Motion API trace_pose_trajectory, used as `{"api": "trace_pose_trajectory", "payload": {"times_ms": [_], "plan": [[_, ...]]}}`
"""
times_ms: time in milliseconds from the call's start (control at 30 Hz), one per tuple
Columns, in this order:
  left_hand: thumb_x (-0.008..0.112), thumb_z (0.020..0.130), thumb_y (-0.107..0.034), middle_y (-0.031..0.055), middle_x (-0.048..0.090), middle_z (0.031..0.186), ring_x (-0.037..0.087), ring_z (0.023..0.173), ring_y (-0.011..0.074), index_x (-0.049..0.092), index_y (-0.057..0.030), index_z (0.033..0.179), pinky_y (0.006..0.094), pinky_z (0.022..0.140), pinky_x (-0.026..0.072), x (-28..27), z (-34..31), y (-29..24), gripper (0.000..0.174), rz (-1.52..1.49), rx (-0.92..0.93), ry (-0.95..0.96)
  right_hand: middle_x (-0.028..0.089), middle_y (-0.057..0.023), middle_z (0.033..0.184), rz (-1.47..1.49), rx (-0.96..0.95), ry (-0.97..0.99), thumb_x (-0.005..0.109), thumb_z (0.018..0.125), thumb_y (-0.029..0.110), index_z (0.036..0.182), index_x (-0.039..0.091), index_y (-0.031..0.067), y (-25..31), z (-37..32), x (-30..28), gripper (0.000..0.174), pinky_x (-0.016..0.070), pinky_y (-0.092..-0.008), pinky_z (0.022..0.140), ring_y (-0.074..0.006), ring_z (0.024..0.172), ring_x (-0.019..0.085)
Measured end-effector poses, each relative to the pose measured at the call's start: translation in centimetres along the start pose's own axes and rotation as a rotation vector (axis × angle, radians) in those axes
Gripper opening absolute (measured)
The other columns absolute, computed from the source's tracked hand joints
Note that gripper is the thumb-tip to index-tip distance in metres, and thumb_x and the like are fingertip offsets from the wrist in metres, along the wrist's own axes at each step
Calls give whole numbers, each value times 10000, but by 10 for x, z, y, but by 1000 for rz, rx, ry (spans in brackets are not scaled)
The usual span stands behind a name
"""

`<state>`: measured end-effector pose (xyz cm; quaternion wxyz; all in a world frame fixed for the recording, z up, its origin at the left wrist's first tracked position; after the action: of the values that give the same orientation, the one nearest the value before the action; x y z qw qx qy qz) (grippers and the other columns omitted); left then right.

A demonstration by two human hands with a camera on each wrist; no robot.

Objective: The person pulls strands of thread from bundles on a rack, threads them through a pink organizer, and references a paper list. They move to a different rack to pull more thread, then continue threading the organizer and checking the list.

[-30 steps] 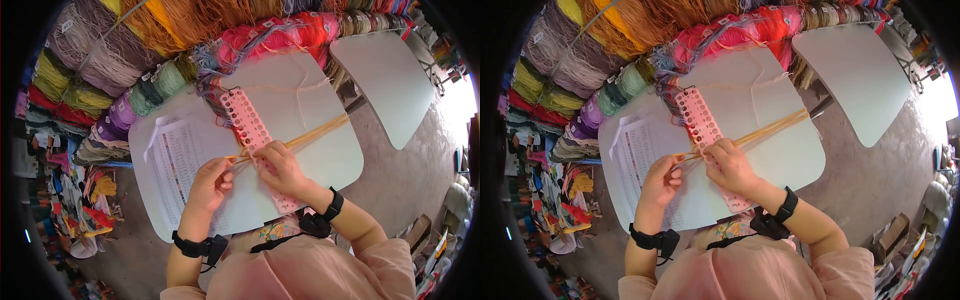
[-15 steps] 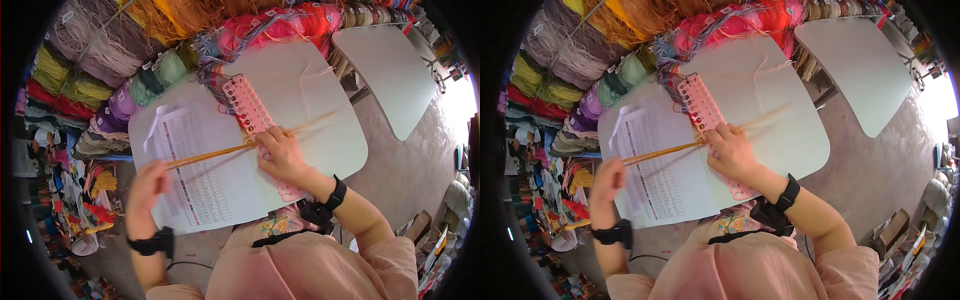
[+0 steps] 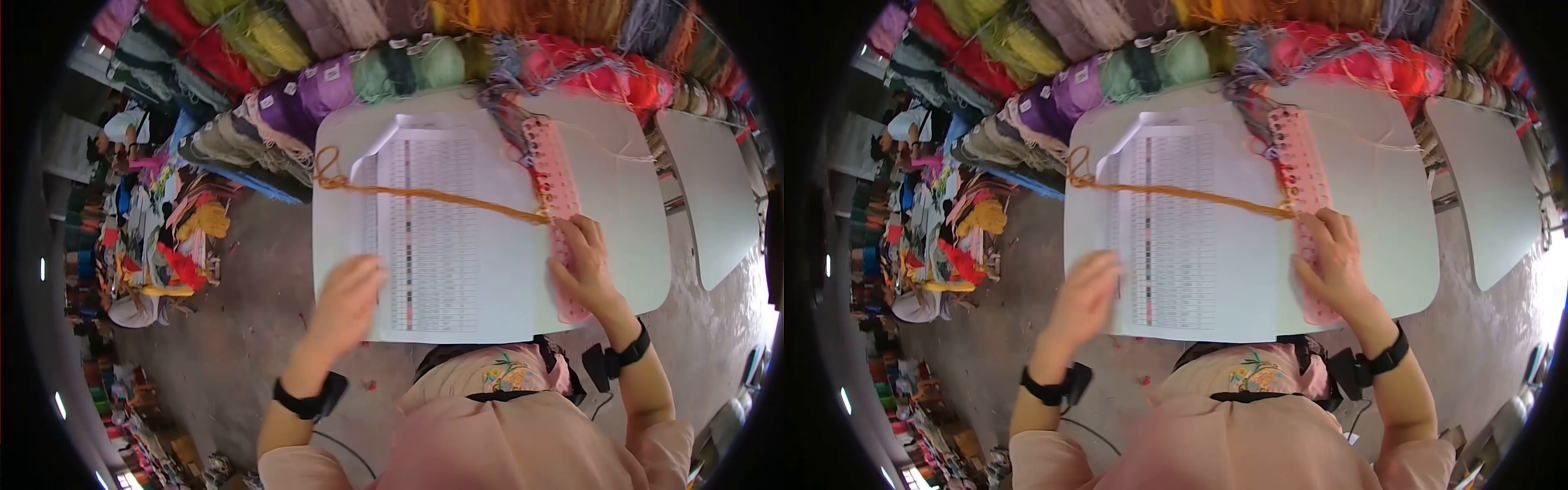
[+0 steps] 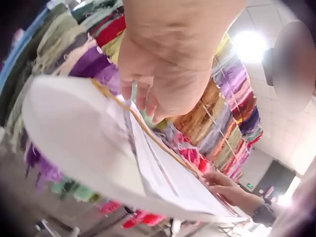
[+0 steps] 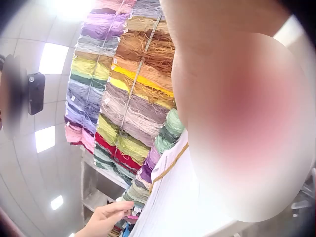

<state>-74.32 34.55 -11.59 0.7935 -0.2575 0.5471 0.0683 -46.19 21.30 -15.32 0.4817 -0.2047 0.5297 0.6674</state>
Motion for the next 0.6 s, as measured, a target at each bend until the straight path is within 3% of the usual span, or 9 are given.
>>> {"api": "trace_pose_trajectory", "payload": {"times_ms": [233, 333, 600], "plan": [[557, 697, -23, 140, 475, 1125, 444, 1009, 319, 497, 41, 1035, 392, 845, 382, 47, -15, -23, 349, 9, -155, 58, 436, -144, 1113, -208, 15, 38, 558, 651, 117, 1108, 489, 12, 0, -13, 1, 474, 320, -400, 853, -303, 979, 421], [577, 687, -29, 134, 478, 1112, 450, 983, 319, 490, 44, 1041, 372, 813, 407, 55, -14, -41, 371, -43, -151, 42, 444, -132, 1112, -229, 117, 7, 534, 686, 85, 1107, 517, 67, -17, -11, -9, 422, 324, -388, 849, -282, 977, 429], [573, 685, -20, 135, 473, 1117, 490, 918, 280, 477, 52, 1041, 342, 739, 448, 58, 2, -47, 375, -105, -201, -2, 464, -101, 1107, -320, 130, -52, 540, 711, 87, 1073, 562, 131, -23, -9, -8, 366, 331, -375, 832, -260, 973, 435]]}}
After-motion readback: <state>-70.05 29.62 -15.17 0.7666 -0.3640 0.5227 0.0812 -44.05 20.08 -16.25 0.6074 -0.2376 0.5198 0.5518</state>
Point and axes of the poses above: each hand's wrist, its own z-axis towards the middle knuckle, its own x-axis out of the palm, y = z × x, the point moved 5 cm from there along z, towards the middle knuckle
